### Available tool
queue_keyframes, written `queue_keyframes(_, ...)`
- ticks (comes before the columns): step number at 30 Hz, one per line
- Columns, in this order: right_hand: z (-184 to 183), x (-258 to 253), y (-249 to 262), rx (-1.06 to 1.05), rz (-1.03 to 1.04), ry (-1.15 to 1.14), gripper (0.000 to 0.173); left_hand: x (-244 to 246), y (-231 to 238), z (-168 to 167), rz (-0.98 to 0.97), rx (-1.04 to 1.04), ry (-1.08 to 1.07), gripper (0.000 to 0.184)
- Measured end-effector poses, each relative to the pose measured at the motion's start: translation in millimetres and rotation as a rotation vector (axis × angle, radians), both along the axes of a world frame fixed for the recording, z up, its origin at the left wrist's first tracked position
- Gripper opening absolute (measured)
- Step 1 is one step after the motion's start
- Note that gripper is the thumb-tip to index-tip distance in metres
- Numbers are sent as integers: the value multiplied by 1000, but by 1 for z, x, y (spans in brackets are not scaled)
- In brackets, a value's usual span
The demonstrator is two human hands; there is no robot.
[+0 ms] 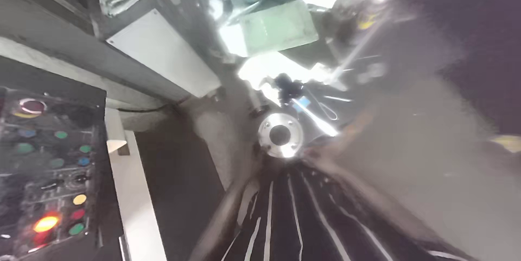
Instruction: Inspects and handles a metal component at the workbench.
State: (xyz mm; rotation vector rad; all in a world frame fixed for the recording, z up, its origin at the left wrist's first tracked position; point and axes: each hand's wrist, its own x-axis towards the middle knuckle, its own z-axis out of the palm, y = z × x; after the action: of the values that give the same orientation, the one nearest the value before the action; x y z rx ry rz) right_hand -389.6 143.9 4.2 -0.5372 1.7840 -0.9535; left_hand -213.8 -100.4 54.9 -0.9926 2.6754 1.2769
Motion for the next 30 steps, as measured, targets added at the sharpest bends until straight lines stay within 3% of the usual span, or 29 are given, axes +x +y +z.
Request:
queue_keyframes(3,-3,28,-11,23,-154,-207,40,6,-12,-20,101,36,-22,58)
queue_keyframes(6,0,50,-29,50,-334,-436,51,1,-20,-26,120,14,-83,64)
queue_keyframes(9,-2,58,-48,145,-400,-507,71,-5,-22,-29,84,29,-28,63)
queue_keyframes(11,-6,60,-57,207,-455,-488,74,-7,-28,-50,18,-54,-6,62)
queue_keyframes(15,-6,61,-63,225,-544,-406,67,-6,-32,-82,-41,-179,32,61)
queue_keyframes(22,-11,67,-66,173,-619,-349,61,-9,-19,-64,44,-141,-63,58)
queue_keyframes(27,-11,67,-63,103,-630,-303,54,-7,-12,-89,29,-178,53,59)
queue_keyframes(30,-16,67,-62,39,-689,-325,48,-3,-8,-83,10,-158,104,61)
